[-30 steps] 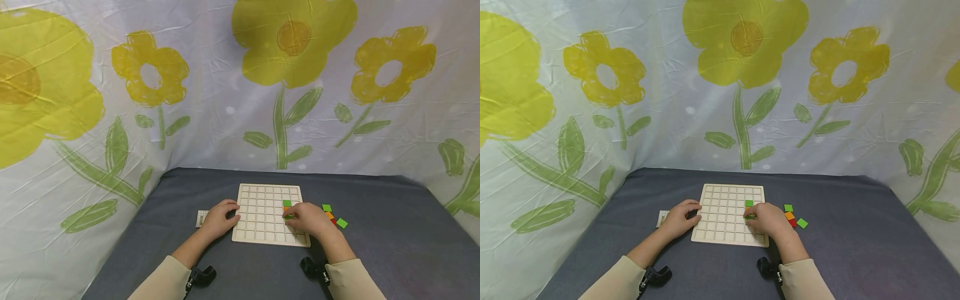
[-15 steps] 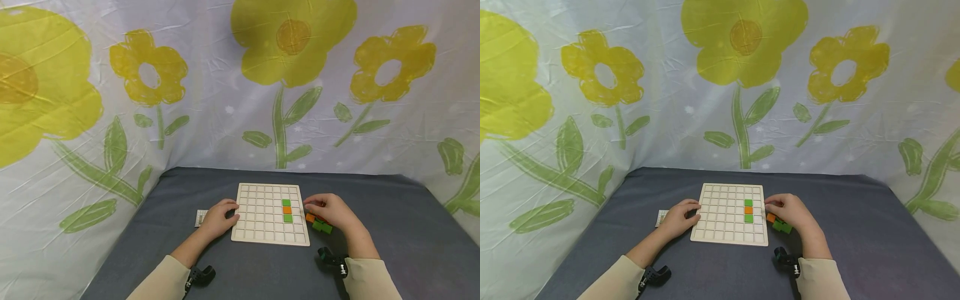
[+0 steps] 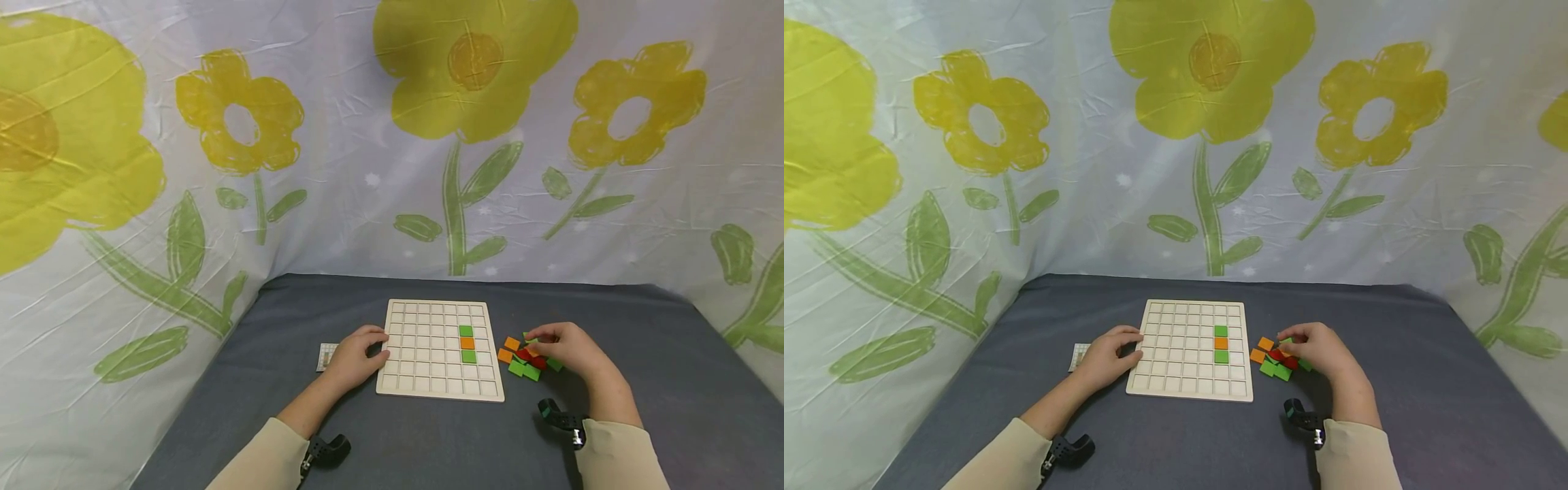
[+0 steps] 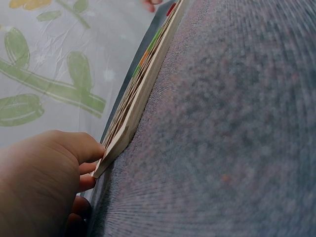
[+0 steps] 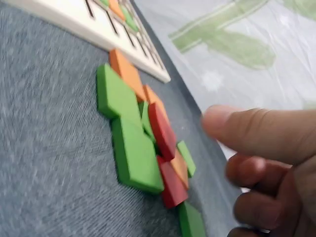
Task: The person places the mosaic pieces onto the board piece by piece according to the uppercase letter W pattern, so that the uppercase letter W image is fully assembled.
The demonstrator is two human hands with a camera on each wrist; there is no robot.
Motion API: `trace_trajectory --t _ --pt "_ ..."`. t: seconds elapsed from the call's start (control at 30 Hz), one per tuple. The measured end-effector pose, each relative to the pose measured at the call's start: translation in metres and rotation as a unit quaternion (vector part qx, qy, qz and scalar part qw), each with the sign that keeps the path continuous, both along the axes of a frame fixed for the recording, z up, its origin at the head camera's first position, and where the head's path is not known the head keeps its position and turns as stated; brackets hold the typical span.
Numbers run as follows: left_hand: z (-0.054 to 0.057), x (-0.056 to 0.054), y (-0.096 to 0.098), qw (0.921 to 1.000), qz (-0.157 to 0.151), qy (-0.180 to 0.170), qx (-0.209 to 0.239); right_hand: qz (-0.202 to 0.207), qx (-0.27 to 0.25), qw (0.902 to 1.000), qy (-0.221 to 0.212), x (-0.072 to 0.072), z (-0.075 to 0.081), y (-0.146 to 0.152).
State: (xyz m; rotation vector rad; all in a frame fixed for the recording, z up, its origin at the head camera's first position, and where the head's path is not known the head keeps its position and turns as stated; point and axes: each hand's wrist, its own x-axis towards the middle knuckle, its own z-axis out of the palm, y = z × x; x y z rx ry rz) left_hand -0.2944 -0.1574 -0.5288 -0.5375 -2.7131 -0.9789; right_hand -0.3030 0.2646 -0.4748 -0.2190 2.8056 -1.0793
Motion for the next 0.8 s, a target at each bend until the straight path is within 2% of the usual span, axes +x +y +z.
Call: trace_trajectory --t 0.3,0.8 --pt "0.000 -0.001 0.000 1.0000 -0.002 0.002 0.000 0.021 0.025 0.9993 -0.020 -0.004 -0.013 0.001" --pt "-0.002 -0.002 -0.001 0.9999 -0.005 0.011 -0.002 0.020 0.067 0.9976 0.001 -0.005 -0.009 -0.016"
